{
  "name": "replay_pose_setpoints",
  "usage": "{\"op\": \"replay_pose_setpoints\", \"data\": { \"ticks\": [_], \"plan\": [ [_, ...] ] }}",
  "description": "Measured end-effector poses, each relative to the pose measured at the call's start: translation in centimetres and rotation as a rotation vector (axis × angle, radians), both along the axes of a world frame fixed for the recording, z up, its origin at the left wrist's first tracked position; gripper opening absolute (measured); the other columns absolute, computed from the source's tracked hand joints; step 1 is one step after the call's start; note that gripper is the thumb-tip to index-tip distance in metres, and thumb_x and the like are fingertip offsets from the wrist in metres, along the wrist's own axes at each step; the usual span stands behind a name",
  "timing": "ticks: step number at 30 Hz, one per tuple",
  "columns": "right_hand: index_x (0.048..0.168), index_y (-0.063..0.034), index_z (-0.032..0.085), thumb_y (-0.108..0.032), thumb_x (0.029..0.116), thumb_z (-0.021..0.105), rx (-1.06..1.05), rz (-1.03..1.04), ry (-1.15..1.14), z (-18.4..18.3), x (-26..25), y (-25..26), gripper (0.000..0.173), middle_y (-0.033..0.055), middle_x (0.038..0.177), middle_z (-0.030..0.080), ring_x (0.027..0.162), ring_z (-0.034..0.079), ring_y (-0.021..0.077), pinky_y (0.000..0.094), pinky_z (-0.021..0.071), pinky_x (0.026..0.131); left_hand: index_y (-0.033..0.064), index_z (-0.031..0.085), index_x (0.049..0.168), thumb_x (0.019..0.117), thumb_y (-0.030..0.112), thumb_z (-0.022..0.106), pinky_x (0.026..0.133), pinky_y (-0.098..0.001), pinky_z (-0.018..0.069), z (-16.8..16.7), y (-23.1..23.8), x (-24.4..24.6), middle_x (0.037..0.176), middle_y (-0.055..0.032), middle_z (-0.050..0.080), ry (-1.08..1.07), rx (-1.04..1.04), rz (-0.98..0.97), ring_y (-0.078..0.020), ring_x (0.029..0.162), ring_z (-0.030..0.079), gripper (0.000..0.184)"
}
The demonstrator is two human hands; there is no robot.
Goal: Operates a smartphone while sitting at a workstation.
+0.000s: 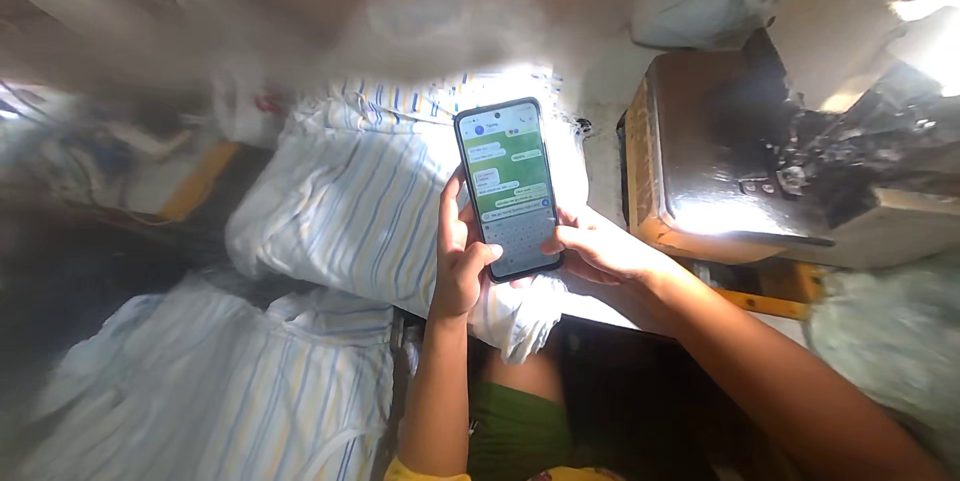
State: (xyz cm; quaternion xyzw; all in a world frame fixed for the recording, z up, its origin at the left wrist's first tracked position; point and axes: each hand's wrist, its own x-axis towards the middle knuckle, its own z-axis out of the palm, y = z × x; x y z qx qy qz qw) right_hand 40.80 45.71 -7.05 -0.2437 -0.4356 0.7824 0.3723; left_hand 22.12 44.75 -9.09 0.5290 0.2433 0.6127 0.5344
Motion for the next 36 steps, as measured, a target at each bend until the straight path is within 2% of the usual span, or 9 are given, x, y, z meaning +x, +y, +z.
{"op": "replay_pose_setpoints", "data": {
  "ticks": [4, 8, 11, 15, 18, 21, 28, 32, 36],
  "plan": [
    [0.123, -0.0142, 0.054, 0.000, 0.0959, 0.036, -0.047, -0.003, 0.044, 0.3, -0.2, -0.1, 0.035, -0.0001, 0.101, 0.074, 0.089, 0.074, 0.0116, 0.0290, 0.0631, 0.078, 0.0187, 0.024, 0.153, 0.0785, -0.002, 0.056, 0.091, -0.0288, 0.0593, -0.1, -0.1, -0.1, 0.126, 0.0056, 0.067, 0.051, 0.042, 0.010, -0.0078, 0.108, 0.069, 0.084],
    [0.126, -0.0141, 0.052, -0.007, 0.1036, 0.030, -0.080, -0.013, 0.052, 0.4, -0.3, 0.0, 0.032, 0.0030, 0.103, 0.074, 0.089, 0.074, 0.0139, 0.0296, 0.0633, 0.077, 0.0153, 0.022, 0.154, 0.0803, -0.001, 0.057, 0.090, -0.0282, 0.0597, 0.1, -0.1, 0.2, 0.126, 0.0045, 0.067, 0.089, 0.045, 0.049, -0.0081, 0.106, 0.070, 0.083],
    [0.125, -0.0147, 0.052, -0.004, 0.0992, 0.034, -0.077, 0.003, 0.063, 0.3, -0.2, 0.0, 0.034, 0.0019, 0.103, 0.074, 0.090, 0.074, 0.0131, 0.0295, 0.0632, 0.077, 0.0137, 0.024, 0.153, 0.0830, 0.002, 0.058, 0.088, -0.0274, 0.0603, 0.1, -0.1, 0.5, 0.123, 0.0045, 0.069, 0.082, 0.038, 0.086, -0.0077, 0.103, 0.071, 0.079],
    [0.126, -0.0122, 0.049, 0.009, 0.0876, 0.043, 0.011, 0.022, 0.019, 0.1, 0.0, 0.0, 0.045, -0.0009, 0.103, 0.073, 0.090, 0.073, 0.0109, 0.0289, 0.0631, 0.079, 0.0107, 0.026, 0.150, 0.0812, -0.008, 0.055, 0.084, -0.0264, 0.0613, 0.6, -0.2, 1.0, 0.118, 0.0043, 0.070, 0.159, 0.026, 0.199, -0.0066, 0.099, 0.072, 0.077],
    [0.130, -0.0115, 0.048, 0.009, 0.0906, 0.047, 0.050, 0.031, -0.027, -0.1, 0.1, 0.2, 0.045, -0.0011, 0.105, 0.073, 0.091, 0.073, 0.0107, 0.0283, 0.0629, 0.081, 0.0083, 0.025, 0.150, 0.0807, -0.010, 0.054, 0.083, -0.0263, 0.0613, 0.6, -0.1, 1.2, 0.117, 0.0029, 0.071, 0.179, 0.030, 0.211, -0.0069, 0.098, 0.072, 0.077],
    [0.132, -0.0115, 0.047, 0.009, 0.0930, 0.047, 0.045, 0.028, -0.034, -0.2, 0.0, 0.3, 0.044, 0.0005, 0.105, 0.073, 0.090, 0.074, 0.0125, 0.0292, 0.0634, 0.079, 0.0121, 0.024, 0.151, 0.0805, -0.004, 0.055, 0.085, -0.0272, 0.0611, 0.4, -0.1, 0.9, 0.120, 0.0035, 0.069, 0.130, 0.019, 0.160, -0.0074, 0.101, 0.071, 0.079],
    [0.123, -0.0115, 0.055, -0.001, 0.1039, 0.034, -0.046, -0.016, 0.055, 0.4, -0.4, -0.1, 0.030, 0.0037, 0.101, 0.075, 0.086, 0.075, 0.0152, 0.0311, 0.0642, 0.075, 0.0178, 0.025, 0.153, 0.0807, 0.002, 0.055, 0.092, -0.0303, 0.0593, 0.0, -0.1, 0.4, 0.128, 0.0051, 0.066, 0.061, 0.045, 0.063, -0.0089, 0.109, 0.069, 0.080],
    [0.123, -0.0120, 0.052, 0.007, 0.0924, 0.042, 0.005, -0.004, -0.006, 0.3, -0.1, 0.0, 0.037, -0.0016, 0.100, 0.074, 0.087, 0.073, 0.0099, 0.0278, 0.0631, 0.078, 0.0154, 0.022, 0.154, 0.0781, 0.001, 0.060, 0.091, -0.0279, 0.0593, 0.0, -0.2, 0.4, 0.126, 0.0061, 0.066, 0.127, 0.075, 0.076, -0.0072, 0.107, 0.069, 0.086],
    [0.126, -0.0114, 0.050, 0.010, 0.0913, 0.047, 0.066, -0.004, -0.052, -0.4, 0.1, 0.2, 0.041, -0.0038, 0.103, 0.073, 0.091, 0.073, 0.0079, 0.0268, 0.0622, 0.081, 0.0121, 0.019, 0.154, 0.0774, 0.004, 0.067, 0.092, -0.0285, 0.0596, 0.1, -0.2, 0.6, 0.128, 0.0057, 0.064, 0.186, 0.110, 0.100, -0.0068, 0.109, 0.068, 0.091]
  ]
}}
